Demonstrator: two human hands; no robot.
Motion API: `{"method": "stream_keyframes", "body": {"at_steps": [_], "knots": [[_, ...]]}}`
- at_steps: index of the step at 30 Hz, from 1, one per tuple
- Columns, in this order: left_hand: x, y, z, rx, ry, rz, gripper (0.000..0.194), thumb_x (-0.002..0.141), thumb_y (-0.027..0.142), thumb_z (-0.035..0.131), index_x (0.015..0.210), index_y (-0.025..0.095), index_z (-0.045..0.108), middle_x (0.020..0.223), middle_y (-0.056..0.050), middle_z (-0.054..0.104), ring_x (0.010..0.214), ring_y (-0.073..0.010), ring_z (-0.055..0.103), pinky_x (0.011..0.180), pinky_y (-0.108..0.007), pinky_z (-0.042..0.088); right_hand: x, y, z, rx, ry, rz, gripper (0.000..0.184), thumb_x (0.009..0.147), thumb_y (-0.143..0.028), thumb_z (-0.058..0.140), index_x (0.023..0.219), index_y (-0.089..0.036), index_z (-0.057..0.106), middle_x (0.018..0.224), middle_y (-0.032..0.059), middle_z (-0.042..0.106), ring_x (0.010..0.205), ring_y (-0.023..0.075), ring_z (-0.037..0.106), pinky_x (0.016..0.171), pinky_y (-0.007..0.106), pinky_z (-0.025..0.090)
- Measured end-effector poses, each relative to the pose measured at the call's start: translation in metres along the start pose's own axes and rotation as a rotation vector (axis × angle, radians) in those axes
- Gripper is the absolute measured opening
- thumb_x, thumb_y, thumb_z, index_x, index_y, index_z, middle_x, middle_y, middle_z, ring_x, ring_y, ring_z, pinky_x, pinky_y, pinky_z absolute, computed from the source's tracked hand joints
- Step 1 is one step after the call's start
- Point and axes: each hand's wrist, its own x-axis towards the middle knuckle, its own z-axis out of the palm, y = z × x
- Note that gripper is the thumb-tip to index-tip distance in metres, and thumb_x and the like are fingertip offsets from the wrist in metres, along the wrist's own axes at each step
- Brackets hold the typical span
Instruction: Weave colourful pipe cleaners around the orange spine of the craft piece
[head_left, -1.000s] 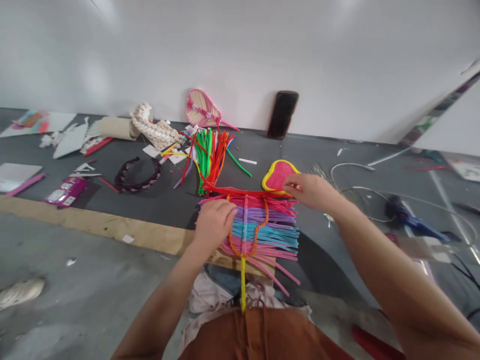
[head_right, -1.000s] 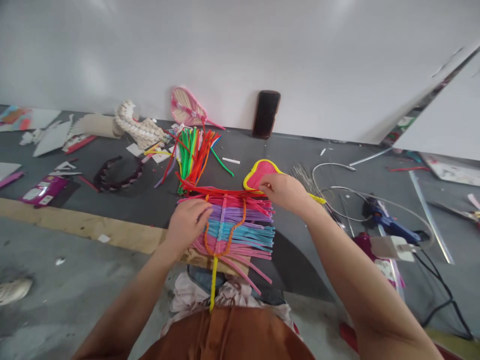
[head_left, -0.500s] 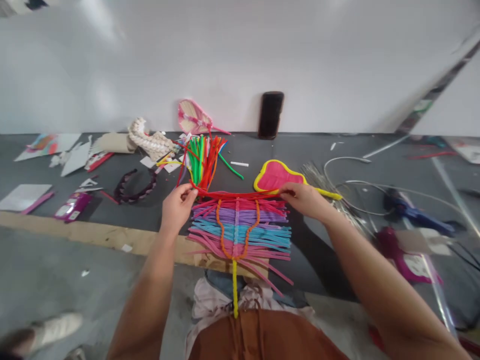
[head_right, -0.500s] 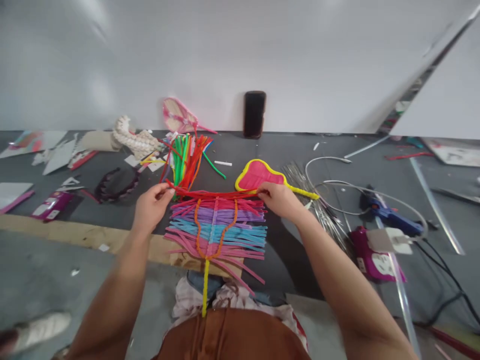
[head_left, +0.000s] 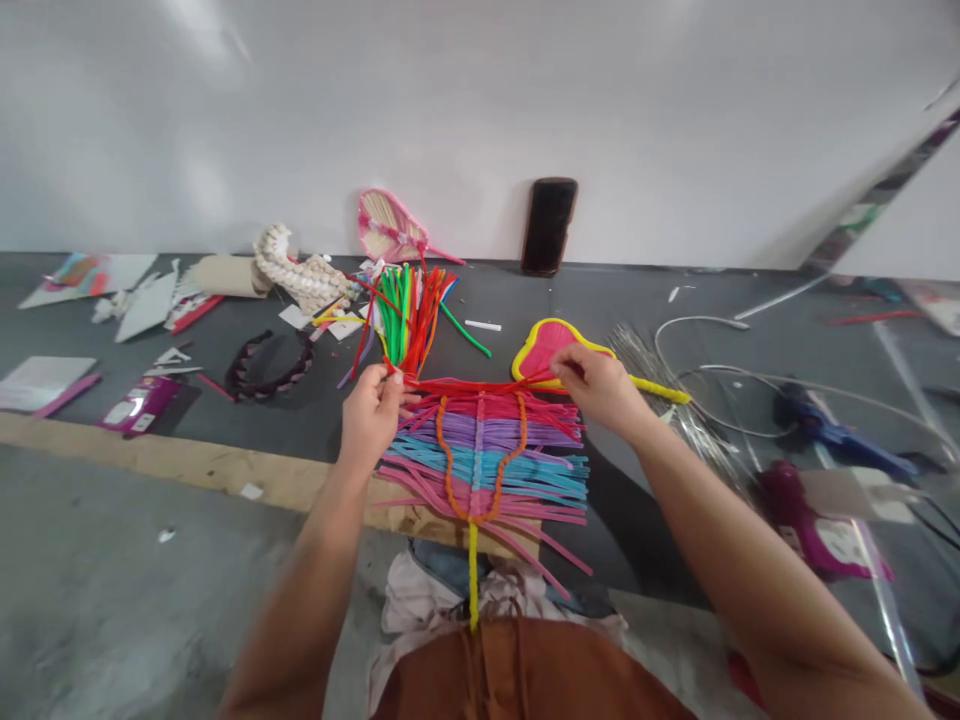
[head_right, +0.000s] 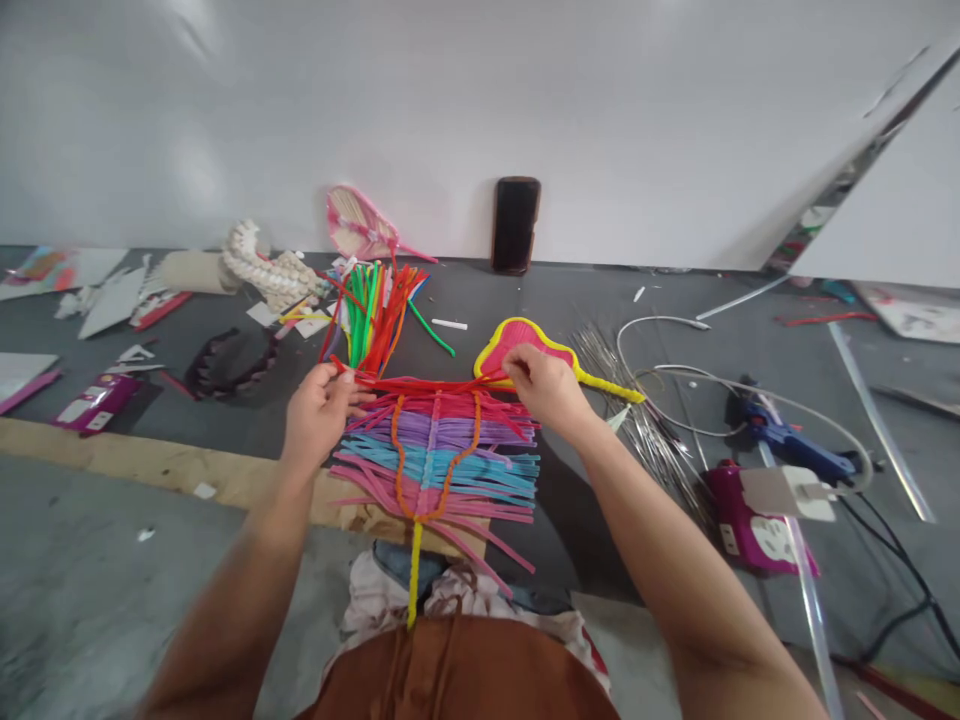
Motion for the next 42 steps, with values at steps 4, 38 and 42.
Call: {"method": "stream_keyframes", "body": {"at_steps": [4,38,42], "knots": [[-0.003,0.0,0.011,-0.096,-0.047,0.014,0.025,0.091,0.044,0.045,0.1,0.021,0.046,0.09,-0.006,0.07,0.073,-0.0199,0.073,0.056,-0.028,0.058,0.01,-0.013,0.013,0.487,-0.058,0.044,0.011,0.085,-0.03,0.05,0.088,-0.02,0.053,0.079,0.0027,0.067,0.074,0.0154,0.066,0.069,0.029,0.052],[0.016,0.015,0.037,0.791,-0.503,0.716,0.025,0.089,0.016,0.049,0.104,0.016,0.069,0.096,-0.009,0.071,0.092,-0.023,0.06,0.083,-0.036,0.046,0.056,-0.043,0.023,0.109,-0.684,0.067,0.018,0.08,-0.009,0.053,0.066,-0.017,0.061,0.064,0.0028,0.068,0.062,0.0152,0.065,0.063,0.024,0.049],[0.019,0.007,0.029,0.7,-0.57,0.785,0.025,0.092,0.023,0.051,0.108,0.016,0.068,0.099,-0.007,0.073,0.089,-0.0219,0.058,0.08,-0.036,0.045,0.052,-0.036,0.029,0.2,-0.662,0.143,0.02,0.089,-0.011,0.042,0.083,-0.017,0.06,0.083,0.0069,0.074,0.069,0.0137,0.069,0.063,0.022,0.054]]}}
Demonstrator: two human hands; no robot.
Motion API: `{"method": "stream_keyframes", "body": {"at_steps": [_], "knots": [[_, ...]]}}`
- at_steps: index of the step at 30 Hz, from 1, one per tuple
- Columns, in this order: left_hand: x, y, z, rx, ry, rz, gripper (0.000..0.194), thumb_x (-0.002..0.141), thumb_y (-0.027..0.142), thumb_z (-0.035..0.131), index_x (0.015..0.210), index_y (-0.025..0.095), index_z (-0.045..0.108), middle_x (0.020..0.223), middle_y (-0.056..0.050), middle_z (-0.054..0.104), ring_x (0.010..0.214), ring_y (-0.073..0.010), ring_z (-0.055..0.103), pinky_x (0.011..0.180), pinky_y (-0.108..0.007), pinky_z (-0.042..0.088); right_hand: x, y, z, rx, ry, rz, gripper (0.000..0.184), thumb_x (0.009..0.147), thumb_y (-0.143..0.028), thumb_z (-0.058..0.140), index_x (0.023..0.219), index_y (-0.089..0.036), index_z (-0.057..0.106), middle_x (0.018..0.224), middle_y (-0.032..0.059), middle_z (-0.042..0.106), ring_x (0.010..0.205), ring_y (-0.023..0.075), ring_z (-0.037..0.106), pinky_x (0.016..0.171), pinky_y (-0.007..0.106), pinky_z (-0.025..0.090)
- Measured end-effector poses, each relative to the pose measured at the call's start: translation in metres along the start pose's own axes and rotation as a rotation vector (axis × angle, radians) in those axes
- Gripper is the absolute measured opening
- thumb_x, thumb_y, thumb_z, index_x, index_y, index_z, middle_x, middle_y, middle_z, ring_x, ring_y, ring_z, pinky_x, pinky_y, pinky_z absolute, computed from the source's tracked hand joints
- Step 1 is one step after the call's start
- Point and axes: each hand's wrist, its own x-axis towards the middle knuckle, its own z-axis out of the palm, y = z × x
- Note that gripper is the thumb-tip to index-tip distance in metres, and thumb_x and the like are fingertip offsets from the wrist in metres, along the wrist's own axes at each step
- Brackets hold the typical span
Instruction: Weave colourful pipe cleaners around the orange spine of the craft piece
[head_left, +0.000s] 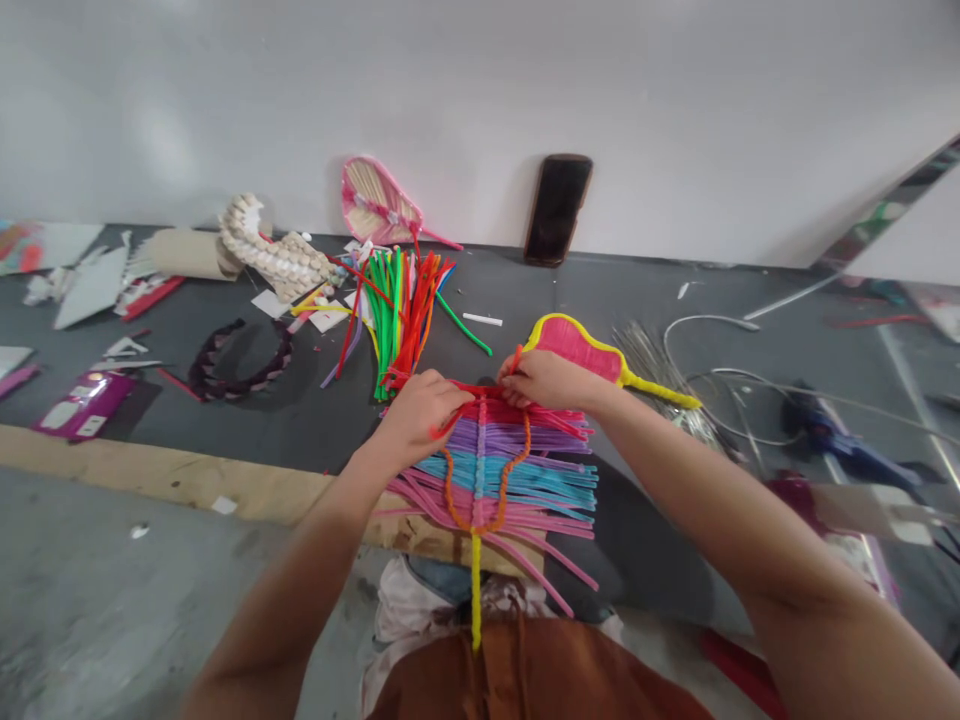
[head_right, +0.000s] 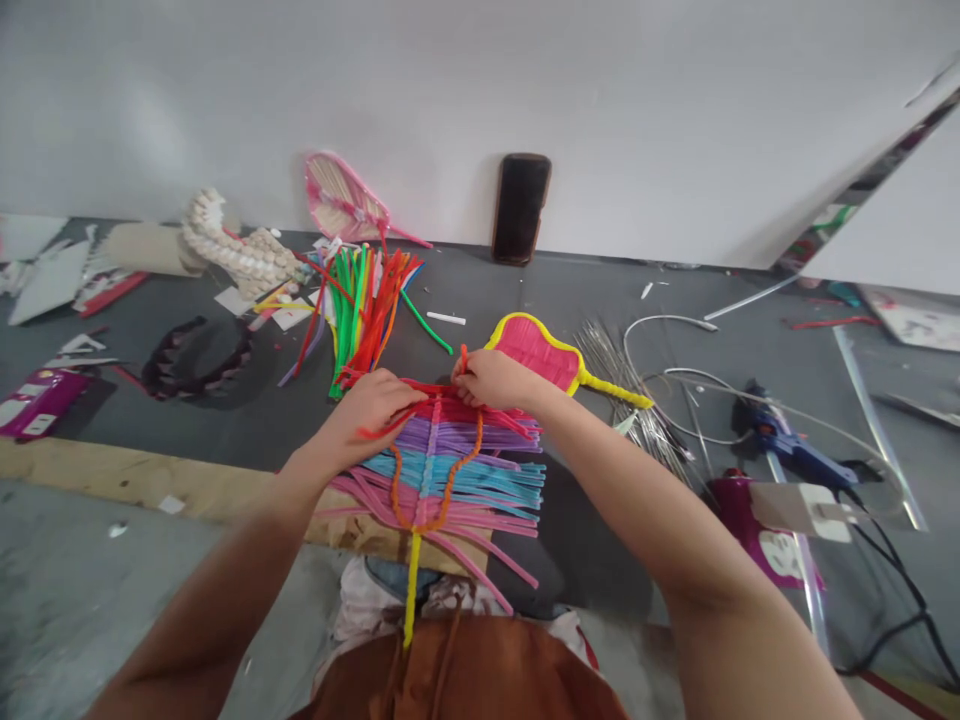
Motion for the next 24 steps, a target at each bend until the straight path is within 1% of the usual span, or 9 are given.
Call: {"method": "stream_keyframes", "body": {"at_steps": [2,4,6,8,10,14,17,20,24], "knots": [[-0.003,-0.004,0.001,-0.059,0.021,0.026,0.024,0.093,0.025,0.051,0.108,0.017,0.069,0.1,-0.006,0.073,0.09,-0.0212,0.059,0.08,-0.035,0.045,-0.001,0.006,0.003,0.05,0.021,0.013,0.02,0.091,-0.012,0.04,0.088,-0.016,0.059,0.088,0.0082,0.074,0.073,0.013,0.07,0.065,0.021,0.055],[-0.004,-0.007,0.002,-0.084,0.065,0.019,0.023,0.095,0.025,0.05,0.105,0.017,0.07,0.095,-0.005,0.074,0.086,-0.0198,0.059,0.078,-0.033,0.045,-0.002,0.011,0.005,0.08,0.046,0.018,0.018,0.091,-0.011,0.042,0.089,-0.016,0.059,0.09,0.0079,0.074,0.075,0.0127,0.071,0.067,0.021,0.056],[-0.002,-0.008,0.002,-0.045,0.113,-0.012,0.023,0.095,0.026,0.051,0.1,0.018,0.072,0.087,-0.005,0.073,0.08,-0.0193,0.058,0.075,-0.033,0.044,-0.003,0.015,0.008,0.089,0.072,0.015,0.015,0.088,-0.011,0.047,0.09,-0.017,0.06,0.086,0.0057,0.074,0.074,0.013,0.07,0.067,0.021,0.056],[0.003,-0.007,0.003,0.034,0.142,-0.048,0.023,0.095,0.029,0.052,0.095,0.019,0.073,0.082,-0.005,0.072,0.08,-0.0205,0.056,0.074,-0.035,0.042,-0.003,0.019,0.011,0.083,0.104,0.01,0.015,0.084,-0.009,0.051,0.09,-0.018,0.062,0.078,0.0024,0.073,0.072,0.0132,0.069,0.068,0.021,0.054],[0.008,-0.006,0.004,0.09,0.156,-0.083,0.022,0.093,0.033,0.055,0.092,0.02,0.073,0.087,-0.006,0.073,0.087,-0.0229,0.054,0.079,-0.038,0.04,-0.004,0.02,0.014,0.049,0.152,-0.01,0.019,0.081,-0.007,0.052,0.091,-0.019,0.064,0.073,-0.0001,0.072,0.071,0.0132,0.068,0.068,0.021,0.053],[0.014,-0.001,0.009,0.057,0.159,-0.142,0.021,0.092,0.036,0.057,0.095,0.021,0.071,0.103,-0.005,0.073,0.104,-0.0254,0.049,0.092,-0.045,0.033,-0.008,0.016,0.019,-0.096,0.252,-0.05,0.023,0.081,-0.007,0.051,0.091,-0.02,0.067,0.072,0.0001,0.071,0.071,0.0141,0.067,0.068,0.021,0.05],[0.015,0.0,0.014,0.014,0.139,-0.217,0.021,0.094,0.035,0.053,0.093,0.022,0.07,0.099,-0.004,0.073,0.104,-0.0248,0.049,0.094,-0.046,0.03,-0.009,0.013,0.02,-0.157,0.275,-0.035,0.02,0.084,-0.011,0.05,0.087,-0.02,0.067,0.071,0.0016,0.071,0.069,0.0152,0.067,0.066,0.022,0.049],[0.014,-0.002,0.018,-0.001,0.135,-0.255,0.024,0.096,0.035,0.05,0.089,0.022,0.069,0.095,-0.004,0.073,0.103,-0.025,0.049,0.092,-0.046,0.029,-0.007,0.016,0.021,-0.126,0.282,-0.03,0.018,0.089,-0.016,0.047,0.085,-0.02,0.064,0.072,0.0024,0.072,0.069,0.0153,0.068,0.066,0.023,0.049],[0.013,-0.005,0.022,-0.001,0.134,-0.216,0.025,0.094,0.035,0.052,0.084,0.021,0.069,0.094,-0.006,0.072,0.106,-0.0263,0.049,0.093,-0.047,0.029,-0.003,0.024,0.024,-0.011,0.333,-0.063,0.012,0.093,-0.021,0.046,0.096,-0.021,0.057,0.073,0.0014,0.071,0.069,0.0149,0.069,0.064,0.023,0.05]]}}
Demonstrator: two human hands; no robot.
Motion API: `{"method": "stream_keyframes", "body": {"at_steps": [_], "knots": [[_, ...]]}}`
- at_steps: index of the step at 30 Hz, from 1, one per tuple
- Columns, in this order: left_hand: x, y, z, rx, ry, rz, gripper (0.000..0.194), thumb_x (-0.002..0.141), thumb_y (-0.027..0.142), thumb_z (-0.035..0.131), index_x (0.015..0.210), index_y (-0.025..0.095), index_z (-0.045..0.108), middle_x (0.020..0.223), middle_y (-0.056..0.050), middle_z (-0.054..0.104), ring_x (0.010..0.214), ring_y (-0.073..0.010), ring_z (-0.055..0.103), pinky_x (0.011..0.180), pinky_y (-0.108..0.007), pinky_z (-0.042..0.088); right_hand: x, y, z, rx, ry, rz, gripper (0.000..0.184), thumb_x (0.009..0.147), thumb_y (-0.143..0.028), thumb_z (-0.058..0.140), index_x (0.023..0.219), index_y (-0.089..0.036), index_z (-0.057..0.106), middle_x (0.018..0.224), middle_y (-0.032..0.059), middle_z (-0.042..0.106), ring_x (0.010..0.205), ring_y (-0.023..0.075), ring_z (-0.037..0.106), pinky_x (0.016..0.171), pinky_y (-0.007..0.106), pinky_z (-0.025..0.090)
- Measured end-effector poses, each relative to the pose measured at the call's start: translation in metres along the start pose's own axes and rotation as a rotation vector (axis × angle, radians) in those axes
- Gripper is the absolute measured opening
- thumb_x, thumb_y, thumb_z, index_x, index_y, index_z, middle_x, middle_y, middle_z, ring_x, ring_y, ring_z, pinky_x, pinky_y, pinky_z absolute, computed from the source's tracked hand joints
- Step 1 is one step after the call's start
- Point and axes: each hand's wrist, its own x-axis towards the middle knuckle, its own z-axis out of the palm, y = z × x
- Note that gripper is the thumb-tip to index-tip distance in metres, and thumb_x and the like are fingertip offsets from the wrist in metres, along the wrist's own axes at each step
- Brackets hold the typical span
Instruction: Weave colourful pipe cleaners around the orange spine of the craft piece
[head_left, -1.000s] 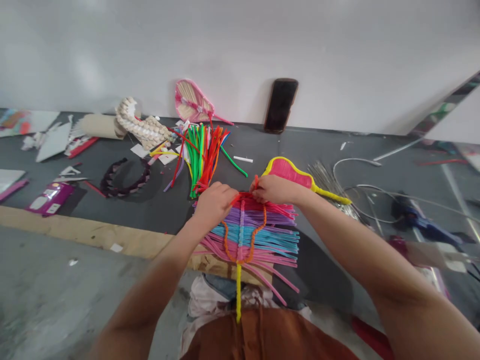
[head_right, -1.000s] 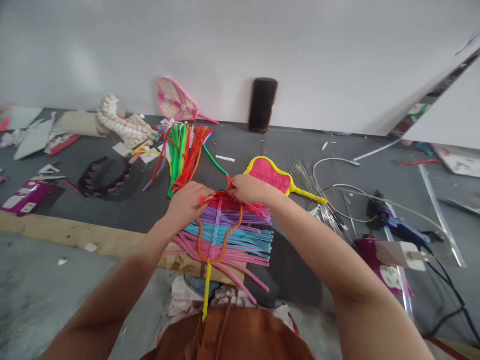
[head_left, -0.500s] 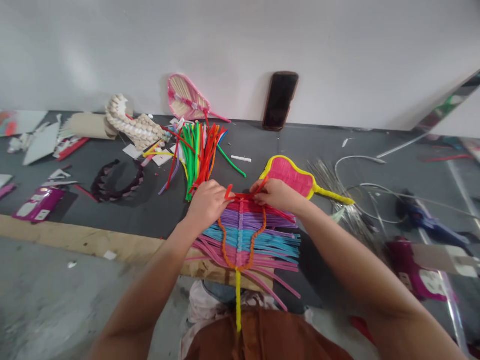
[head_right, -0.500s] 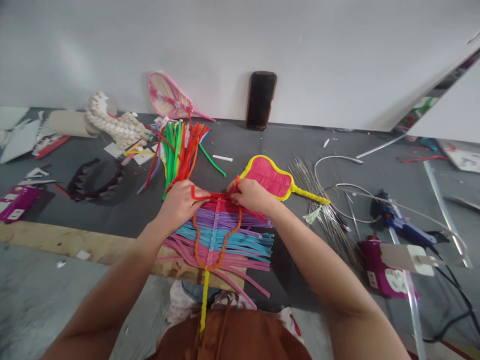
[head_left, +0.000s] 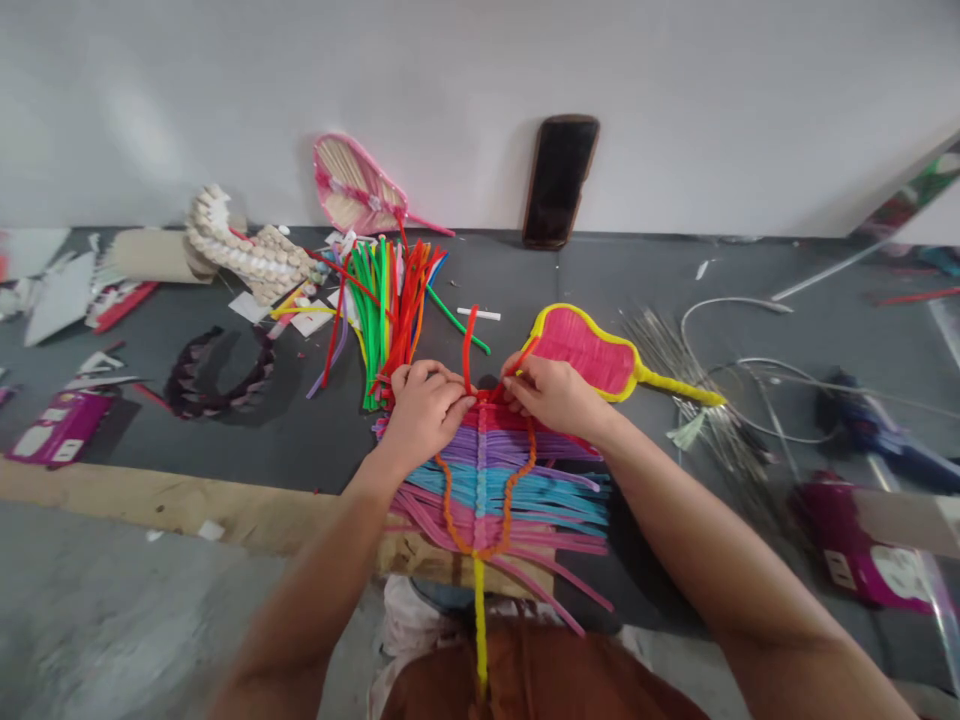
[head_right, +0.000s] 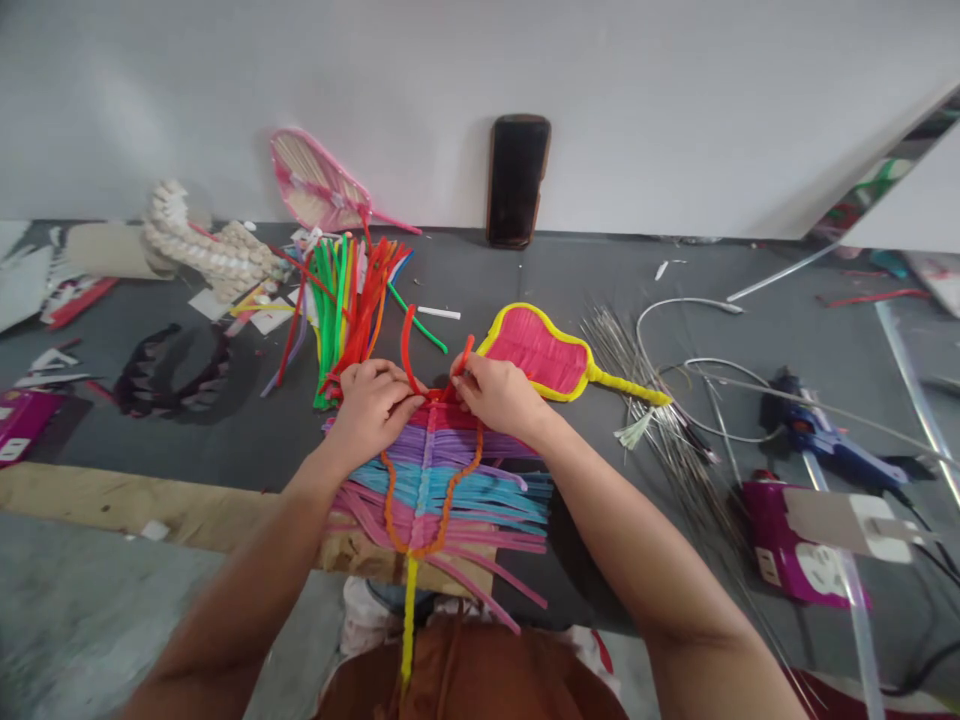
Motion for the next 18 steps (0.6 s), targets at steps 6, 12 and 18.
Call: {"method": "stream_keyframes", "body": {"at_steps": [6,12,18], "knots": [[0.0,0.0,0.001,-0.023,-0.011,-0.032,0.028,0.096,0.034,0.049,0.084,0.021,0.07,0.094,-0.006,0.072,0.106,-0.0252,0.051,0.093,-0.048,0.028,0.0,0.0,-0.004,0.129,-0.094,0.018,0.011,0.095,-0.023,0.043,0.09,-0.022,0.053,0.073,0.0015,0.07,0.067,0.0141,0.069,0.061,0.023,0.05],[0.001,0.001,0.003,-0.04,-0.022,-0.055,0.023,0.094,0.035,0.052,0.088,0.023,0.071,0.094,-0.005,0.072,0.109,-0.0251,0.05,0.095,-0.048,0.027,0.008,-0.025,-0.022,-0.297,-0.248,-0.027,0.015,0.088,-0.017,0.053,0.077,-0.02,0.062,0.072,0.0021,0.07,0.067,0.0153,0.066,0.061,0.024,0.045],[0.003,0.003,0.001,-0.027,-0.038,-0.062,0.019,0.093,0.032,0.054,0.087,0.023,0.07,0.096,-0.004,0.072,0.109,-0.0256,0.05,0.095,-0.049,0.026,0.012,-0.035,-0.018,-0.452,-0.239,-0.053,0.011,0.085,-0.014,0.056,0.082,-0.02,0.064,0.074,0.0038,0.069,0.075,0.0186,0.065,0.064,0.025,0.04]]}}
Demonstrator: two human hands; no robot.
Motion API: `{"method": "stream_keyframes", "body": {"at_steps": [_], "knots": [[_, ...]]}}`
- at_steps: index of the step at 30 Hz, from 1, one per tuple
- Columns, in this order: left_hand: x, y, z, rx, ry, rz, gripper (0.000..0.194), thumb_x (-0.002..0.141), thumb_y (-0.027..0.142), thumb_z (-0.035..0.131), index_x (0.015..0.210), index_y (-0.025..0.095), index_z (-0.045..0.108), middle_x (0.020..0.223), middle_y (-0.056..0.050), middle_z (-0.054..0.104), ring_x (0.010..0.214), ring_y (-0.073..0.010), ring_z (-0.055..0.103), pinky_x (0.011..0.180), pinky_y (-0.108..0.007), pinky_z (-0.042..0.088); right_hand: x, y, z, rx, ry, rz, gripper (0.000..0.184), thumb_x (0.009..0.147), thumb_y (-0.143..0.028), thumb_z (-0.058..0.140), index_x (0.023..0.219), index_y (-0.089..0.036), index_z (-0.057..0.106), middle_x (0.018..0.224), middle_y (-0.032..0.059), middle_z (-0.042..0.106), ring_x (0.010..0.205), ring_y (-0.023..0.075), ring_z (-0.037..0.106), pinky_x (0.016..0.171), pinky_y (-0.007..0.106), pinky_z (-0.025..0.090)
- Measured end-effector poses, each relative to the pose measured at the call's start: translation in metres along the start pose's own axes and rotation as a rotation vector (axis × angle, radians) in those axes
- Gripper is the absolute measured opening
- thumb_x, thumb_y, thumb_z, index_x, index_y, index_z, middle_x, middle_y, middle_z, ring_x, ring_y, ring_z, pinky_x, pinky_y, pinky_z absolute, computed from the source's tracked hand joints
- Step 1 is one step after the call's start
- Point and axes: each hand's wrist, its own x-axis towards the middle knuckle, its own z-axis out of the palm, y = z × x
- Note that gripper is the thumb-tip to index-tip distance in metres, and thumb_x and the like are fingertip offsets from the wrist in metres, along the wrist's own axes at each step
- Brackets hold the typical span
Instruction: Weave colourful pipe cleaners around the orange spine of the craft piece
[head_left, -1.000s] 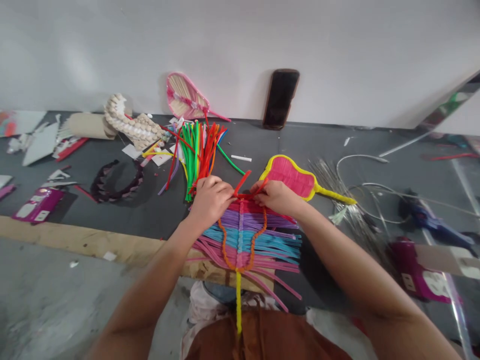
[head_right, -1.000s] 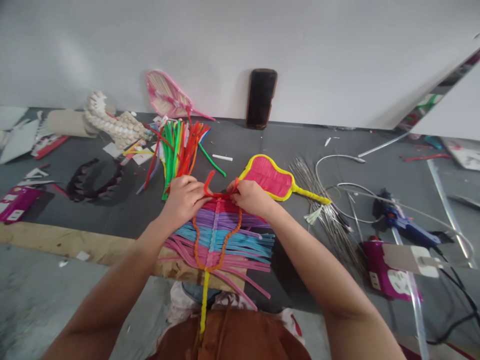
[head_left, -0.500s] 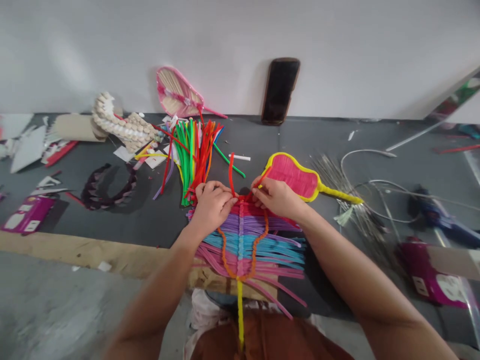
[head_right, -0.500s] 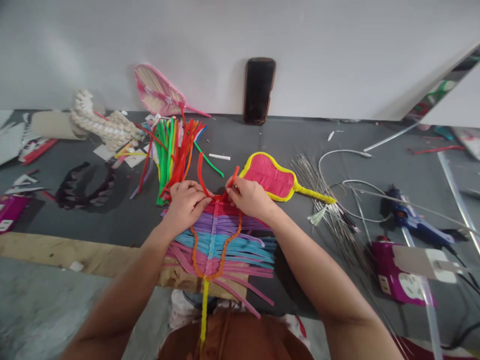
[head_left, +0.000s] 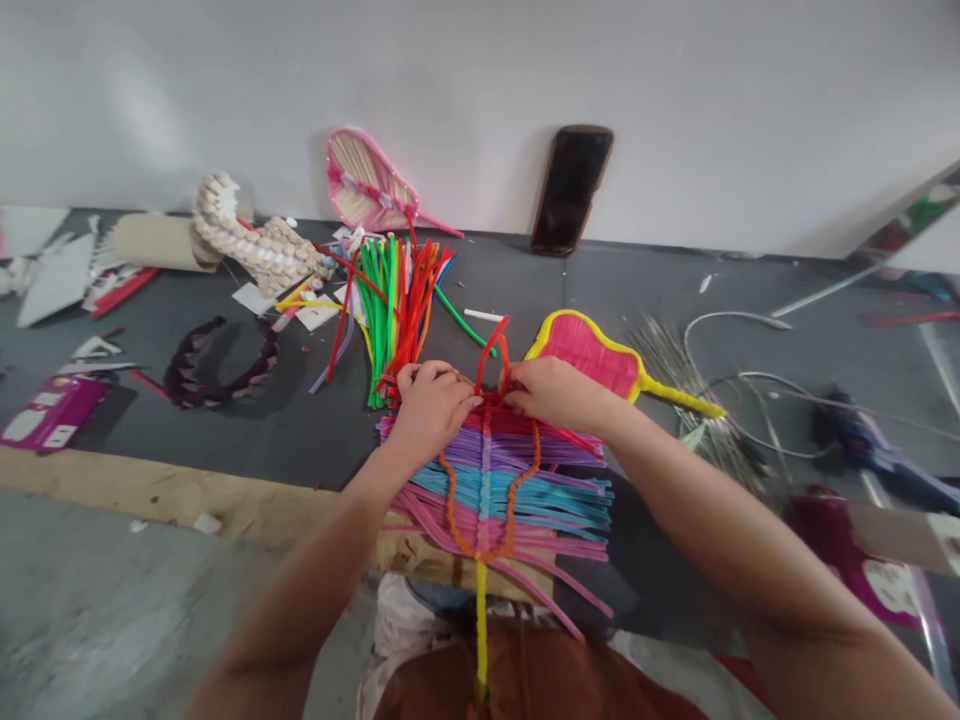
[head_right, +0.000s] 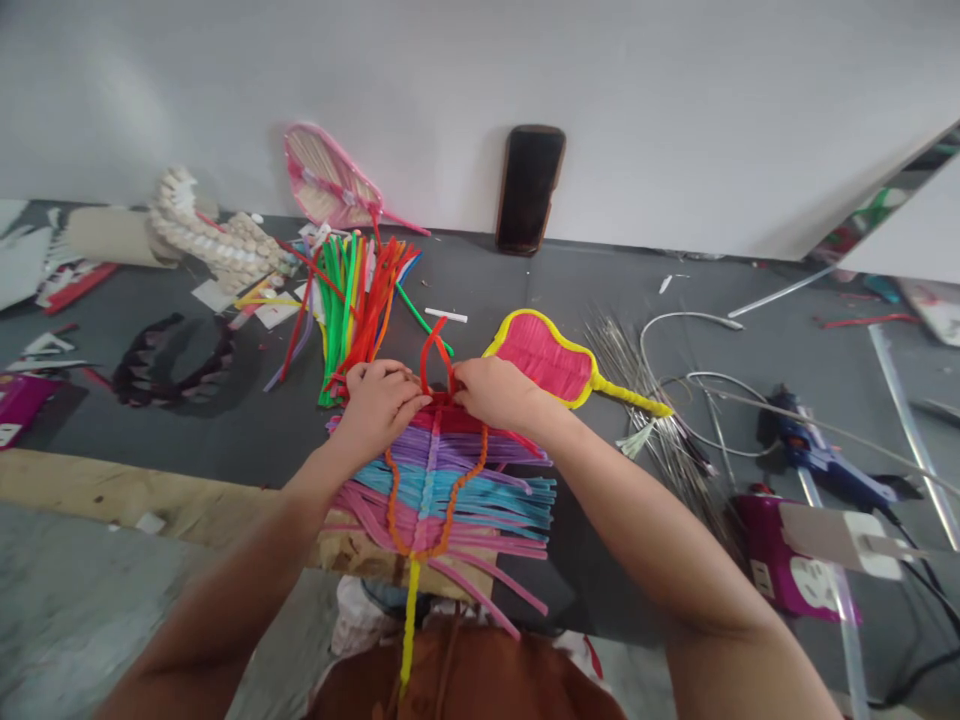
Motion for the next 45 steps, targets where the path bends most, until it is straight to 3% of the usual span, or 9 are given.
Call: {"method": "stream_keyframes", "body": {"at_steps": [9,16,20,25,30,33,36,45], "knots": [[0.008,0.007,-0.001,0.032,-0.028,-0.049,0.024,0.095,0.03,0.049,0.082,0.021,0.067,0.092,-0.005,0.072,0.104,-0.0254,0.052,0.092,-0.049,0.026,-0.006,0.0,0.019,-0.071,0.135,0.057,0.018,0.094,-0.022,0.044,0.106,-0.019,0.058,0.085,0.007,0.071,0.074,0.0208,0.066,0.06,0.025,0.038],[0.011,0.011,0.003,0.015,-0.043,-0.073,0.021,0.092,0.022,0.048,0.087,0.021,0.068,0.093,-0.006,0.071,0.105,-0.0267,0.051,0.092,-0.05,0.029,-0.003,0.001,0.034,0.073,0.315,-0.095,0.02,0.095,-0.018,0.041,0.099,-0.02,0.061,0.094,0.005,0.066,0.081,0.0162,0.063,0.068,0.022,0.044],[0.012,0.01,0.002,0.025,-0.038,-0.082,0.021,0.086,0.014,0.049,0.084,0.022,0.068,0.094,-0.006,0.071,0.106,-0.0271,0.053,0.092,-0.051,0.029,-0.002,0.005,0.039,0.058,0.417,-0.198,0.023,0.093,-0.017,0.042,0.097,-0.021,0.064,0.115,0.0078,0.059,0.09,0.0162,0.063,0.069,0.023,0.048],[0.021,0.009,-0.003,0.009,-0.096,-0.102,0.016,0.084,0.016,0.054,0.078,0.022,0.068,0.096,-0.005,0.071,0.11,-0.0271,0.053,0.096,-0.053,0.027,-0.001,0.005,0.028,-0.023,0.349,-0.323,0.026,0.09,-0.009,0.042,0.098,-0.02,0.065,0.147,0.0085,0.042,0.107,0.0195,0.061,0.074,0.026,0.051],[0.026,0.009,-0.008,0.014,-0.16,-0.105,0.018,0.087,0.018,0.054,0.078,0.022,0.069,0.097,-0.005,0.072,0.111,-0.0282,0.054,0.099,-0.058,0.025,0.002,0.003,0.018,-0.034,0.346,-0.258,0.023,0.089,-0.015,0.046,0.096,-0.019,0.067,0.136,0.0128,0.048,0.089,0.0181,0.063,0.065,0.027,0.049],[0.025,0.009,-0.01,0.007,-0.167,-0.038,0.021,0.09,0.02,0.052,0.079,0.023,0.07,0.1,-0.003,0.073,0.111,-0.0271,0.053,0.101,-0.059,0.021,0.007,0.006,0.021,0.169,0.323,-0.264,0.021,0.083,-0.008,0.049,0.091,-0.017,0.066,0.107,0.0089,0.063,0.088,0.0165,0.062,0.073,0.026,0.048],[0.024,0.009,-0.011,0.009,-0.19,-0.025,0.02,0.091,0.023,0.054,0.078,0.022,0.07,0.099,-0.003,0.073,0.109,-0.0266,0.053,0.103,-0.06,0.019,0.011,0.01,0.025,0.338,0.287,-0.276,0.018,0.079,-0.005,0.052,0.086,-0.018,0.063,0.086,0.0024,0.066,0.083,0.0142,0.061,0.076,0.025,0.045],[0.026,0.012,-0.016,-0.01,-0.186,-0.049,0.026,0.089,0.031,0.055,0.071,0.021,0.07,0.088,-0.003,0.073,0.104,-0.0247,0.056,0.103,-0.057,0.02,0.014,0.012,0.029,0.493,0.326,-0.248,0.013,0.078,-0.012,0.055,0.084,-0.018,0.065,0.077,-0.0004,0.068,0.07,0.0124,0.059,0.064,0.023,0.044]]}}
